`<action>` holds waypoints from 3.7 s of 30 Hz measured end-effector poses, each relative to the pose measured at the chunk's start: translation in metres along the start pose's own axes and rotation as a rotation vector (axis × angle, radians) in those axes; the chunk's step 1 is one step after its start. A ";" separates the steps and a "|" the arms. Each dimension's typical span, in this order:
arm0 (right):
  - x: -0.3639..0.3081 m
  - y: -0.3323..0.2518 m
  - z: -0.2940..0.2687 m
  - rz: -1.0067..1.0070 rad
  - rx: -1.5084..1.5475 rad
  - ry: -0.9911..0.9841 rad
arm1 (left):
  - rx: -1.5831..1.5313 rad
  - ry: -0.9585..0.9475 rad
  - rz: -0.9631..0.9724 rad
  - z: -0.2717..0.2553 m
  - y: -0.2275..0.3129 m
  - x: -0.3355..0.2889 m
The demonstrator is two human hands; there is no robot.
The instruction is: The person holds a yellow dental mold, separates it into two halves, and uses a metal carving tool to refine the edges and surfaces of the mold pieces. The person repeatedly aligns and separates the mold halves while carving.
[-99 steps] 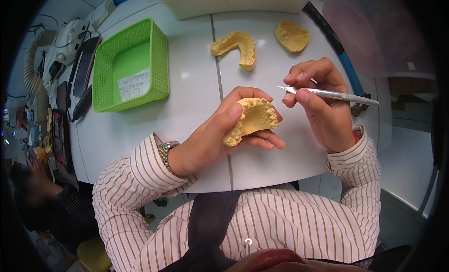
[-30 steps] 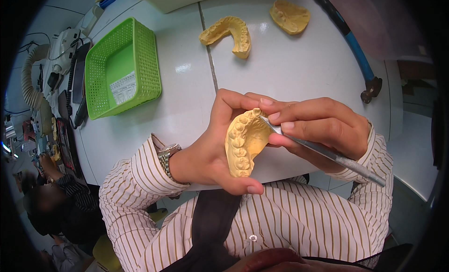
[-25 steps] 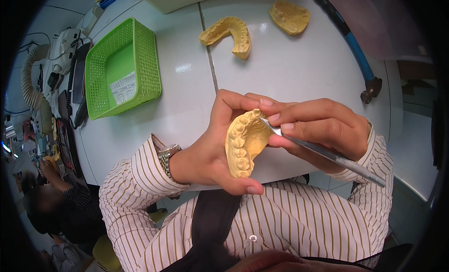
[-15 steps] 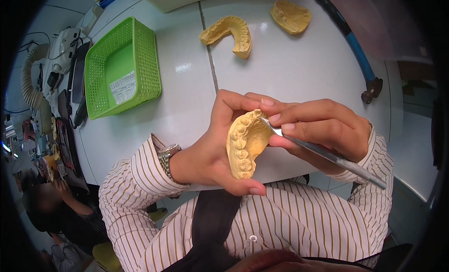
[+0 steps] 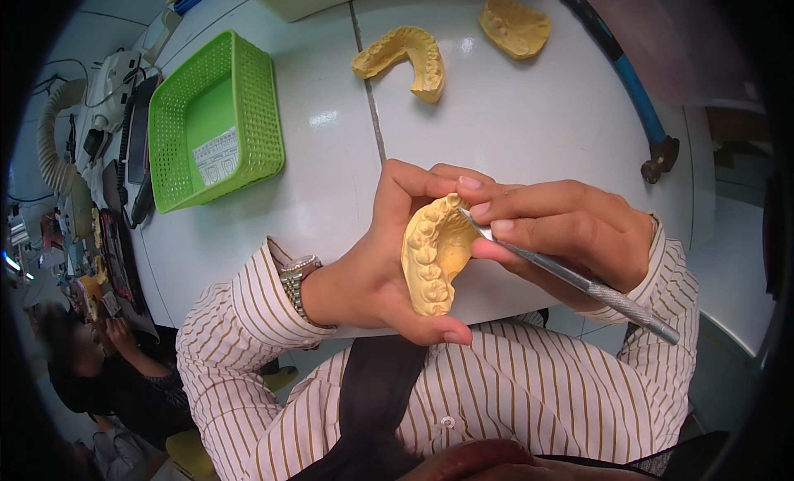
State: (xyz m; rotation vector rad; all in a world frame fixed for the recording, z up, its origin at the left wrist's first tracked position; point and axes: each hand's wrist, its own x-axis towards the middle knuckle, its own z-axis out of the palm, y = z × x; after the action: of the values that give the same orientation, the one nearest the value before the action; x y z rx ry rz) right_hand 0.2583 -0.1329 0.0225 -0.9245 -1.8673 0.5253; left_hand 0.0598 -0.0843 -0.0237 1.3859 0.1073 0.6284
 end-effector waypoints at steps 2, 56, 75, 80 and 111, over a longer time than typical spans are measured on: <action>-0.001 0.001 -0.001 -0.012 0.009 -0.018 | 0.021 -0.006 0.006 0.000 0.000 0.001; 0.000 -0.007 -0.006 0.141 0.157 -0.115 | -0.247 0.206 -0.327 0.004 0.028 0.001; 0.001 -0.008 -0.006 0.146 0.155 -0.141 | -0.304 0.191 -0.295 0.006 0.026 -0.002; -0.002 -0.008 0.000 0.138 0.102 -0.085 | -0.321 0.185 -0.308 0.006 0.023 -0.003; 0.002 -0.008 -0.004 0.173 0.177 -0.102 | -0.219 0.190 -0.419 0.005 0.027 -0.003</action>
State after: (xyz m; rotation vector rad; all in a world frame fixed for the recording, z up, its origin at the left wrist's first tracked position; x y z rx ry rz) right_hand 0.2580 -0.1362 0.0313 -0.9602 -1.8064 0.8428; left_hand 0.0505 -0.0891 0.0016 1.0474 0.4559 0.4039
